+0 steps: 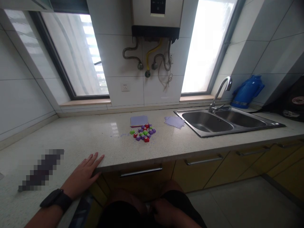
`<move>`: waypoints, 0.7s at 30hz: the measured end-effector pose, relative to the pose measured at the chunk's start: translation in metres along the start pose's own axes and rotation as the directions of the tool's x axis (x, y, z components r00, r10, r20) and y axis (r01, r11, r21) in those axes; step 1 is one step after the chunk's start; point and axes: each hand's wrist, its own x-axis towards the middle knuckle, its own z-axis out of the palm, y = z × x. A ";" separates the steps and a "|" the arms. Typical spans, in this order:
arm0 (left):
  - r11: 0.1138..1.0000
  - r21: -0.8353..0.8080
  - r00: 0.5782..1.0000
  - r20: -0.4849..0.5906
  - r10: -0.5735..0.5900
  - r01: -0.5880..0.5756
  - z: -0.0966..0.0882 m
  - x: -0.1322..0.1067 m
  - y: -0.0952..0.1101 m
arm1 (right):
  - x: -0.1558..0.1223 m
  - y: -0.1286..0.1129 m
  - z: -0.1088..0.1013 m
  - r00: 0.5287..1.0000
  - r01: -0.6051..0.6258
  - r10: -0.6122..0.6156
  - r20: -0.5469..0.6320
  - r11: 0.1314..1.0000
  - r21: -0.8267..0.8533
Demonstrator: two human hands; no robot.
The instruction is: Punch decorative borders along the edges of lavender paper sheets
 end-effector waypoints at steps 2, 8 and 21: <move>1.000 -0.009 1.000 -0.002 0.000 0.000 -0.001 0.000 0.001 | 0.000 0.001 0.001 1.000 0.027 -0.027 -0.008 0.999 -0.026; 0.998 -0.058 1.000 -0.013 -0.001 0.000 -0.003 0.000 0.001 | 0.001 0.003 0.003 1.000 0.023 -0.023 -0.014 0.999 -0.029; 1.000 -0.027 1.000 -0.007 0.010 -0.010 -0.001 -0.001 -0.002 | 0.000 -0.001 0.000 0.999 0.051 -0.052 -0.017 0.998 -0.040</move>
